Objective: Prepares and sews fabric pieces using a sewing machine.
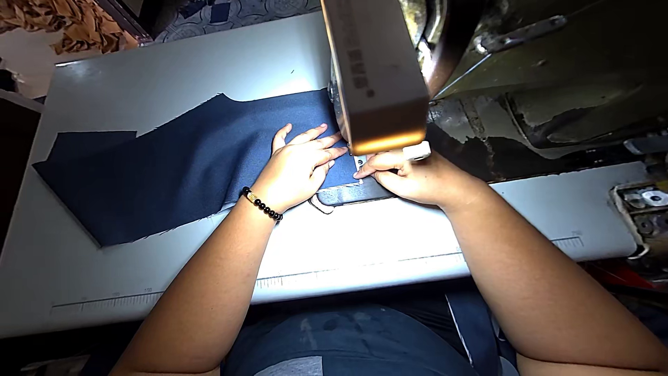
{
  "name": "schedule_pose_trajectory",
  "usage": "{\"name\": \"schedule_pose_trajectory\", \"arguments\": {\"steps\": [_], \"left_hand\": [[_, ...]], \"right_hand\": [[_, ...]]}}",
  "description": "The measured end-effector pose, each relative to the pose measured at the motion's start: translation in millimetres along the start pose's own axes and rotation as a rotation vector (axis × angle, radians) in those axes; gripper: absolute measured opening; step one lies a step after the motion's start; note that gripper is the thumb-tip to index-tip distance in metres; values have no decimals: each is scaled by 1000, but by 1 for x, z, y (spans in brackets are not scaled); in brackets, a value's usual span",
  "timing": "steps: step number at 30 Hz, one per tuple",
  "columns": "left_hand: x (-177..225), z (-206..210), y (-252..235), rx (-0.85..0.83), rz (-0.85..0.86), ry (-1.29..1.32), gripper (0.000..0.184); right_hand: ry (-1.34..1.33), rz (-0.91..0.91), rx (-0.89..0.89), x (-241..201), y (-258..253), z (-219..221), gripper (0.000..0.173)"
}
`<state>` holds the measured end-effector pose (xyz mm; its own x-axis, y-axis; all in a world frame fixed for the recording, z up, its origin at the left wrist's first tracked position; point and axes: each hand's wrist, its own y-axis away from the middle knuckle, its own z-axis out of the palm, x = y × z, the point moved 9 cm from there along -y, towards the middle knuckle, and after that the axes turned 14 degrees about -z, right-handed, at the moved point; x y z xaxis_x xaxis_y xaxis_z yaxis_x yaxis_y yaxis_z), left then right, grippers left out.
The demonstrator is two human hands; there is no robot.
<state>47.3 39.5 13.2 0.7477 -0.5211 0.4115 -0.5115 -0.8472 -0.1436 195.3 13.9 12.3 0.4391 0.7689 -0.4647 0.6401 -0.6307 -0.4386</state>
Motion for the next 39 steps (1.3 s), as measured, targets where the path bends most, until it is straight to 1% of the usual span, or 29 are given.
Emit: {"name": "schedule_pose_trajectory", "arguments": {"steps": [17, 22, 29, 35, 37, 39], "left_hand": [[-1, 0, -4, 20, -10, -11, 39], [0, 0, -4, 25, -18, -14, 38], [-1, 1, -4, 30, -20, -8, 39], [-1, 4, -3, 37, -24, -29, 41], [0, 5, -2, 17, -29, -42, 44], [2, 8, -1, -24, -34, -83, 46]], "right_hand": [[-4, 50, -19, 3, 1, 1, 34], [9, 4, -6, 0, -1, 1, 33], [-2, -5, 2, 0, -1, 1, 32], [-49, 41, -32, 5, -1, 3, 31], [-126, 57, 50, 9, 0, -1, 27], [-193, 62, 194, 14, 3, -11, 19]]}}
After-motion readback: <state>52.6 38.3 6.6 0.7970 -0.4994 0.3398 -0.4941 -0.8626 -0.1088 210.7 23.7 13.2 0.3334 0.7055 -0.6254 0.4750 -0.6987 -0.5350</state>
